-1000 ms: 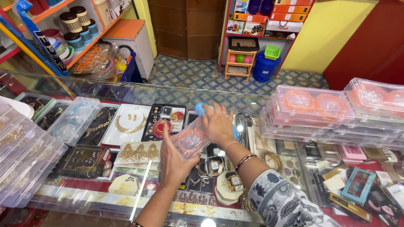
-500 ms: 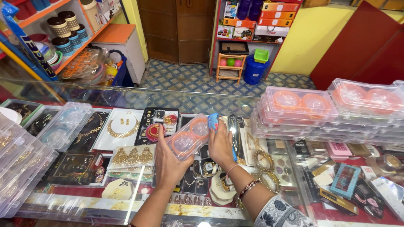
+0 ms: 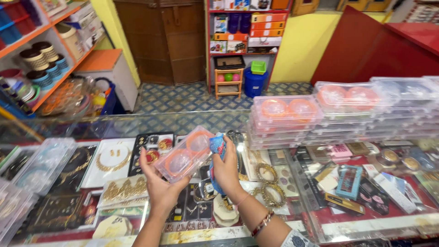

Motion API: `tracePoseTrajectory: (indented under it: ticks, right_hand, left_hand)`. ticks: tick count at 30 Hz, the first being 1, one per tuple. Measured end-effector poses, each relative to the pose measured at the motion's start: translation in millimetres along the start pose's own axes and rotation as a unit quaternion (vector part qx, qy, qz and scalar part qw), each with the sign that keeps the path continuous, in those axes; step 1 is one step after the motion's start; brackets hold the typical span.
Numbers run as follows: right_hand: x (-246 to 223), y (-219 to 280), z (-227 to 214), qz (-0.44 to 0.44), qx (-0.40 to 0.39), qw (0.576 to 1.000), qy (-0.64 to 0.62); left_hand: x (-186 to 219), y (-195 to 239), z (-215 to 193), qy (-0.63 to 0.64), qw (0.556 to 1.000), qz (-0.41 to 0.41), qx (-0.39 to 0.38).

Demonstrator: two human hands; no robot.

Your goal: The person wipes the exterior of multiple small transparent plastic containers holding jewelry using a blue cloth. They handle each container one at a time, wiping all sides and then placing them back on the glass display counter.

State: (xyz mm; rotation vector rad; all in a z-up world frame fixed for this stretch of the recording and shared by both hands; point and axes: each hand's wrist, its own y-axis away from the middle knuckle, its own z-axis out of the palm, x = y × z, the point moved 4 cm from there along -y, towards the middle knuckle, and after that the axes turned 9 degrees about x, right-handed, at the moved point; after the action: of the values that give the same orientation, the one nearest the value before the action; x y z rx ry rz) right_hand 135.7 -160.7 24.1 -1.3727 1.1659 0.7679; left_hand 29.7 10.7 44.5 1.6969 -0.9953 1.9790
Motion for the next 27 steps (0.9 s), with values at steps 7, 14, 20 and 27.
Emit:
tracePoseTrajectory:
  ticks: [7, 14, 20, 27]
  right_hand:
    - [-74, -3, -75, -0.113, 0.149, 0.976, -0.116]
    - [-73, -29, -139, -0.120, 0.239, 0.963, -0.030]
    - [-59, -42, -166, -0.092, 0.245, 0.965, -0.025]
    - [-52, -49, -178, -0.066, 0.227, 0.971, -0.028]
  left_hand:
    - [69, -21, 63, 0.072, 0.981, 0.124, -0.127]
    - [107, -40, 157, 0.096, 0.952, 0.155, -0.248]
    - [117, -54, 208, 0.048, 0.939, 0.136, -0.313]
    - [109, -63, 237, 0.047, 0.926, 0.133, -0.351]
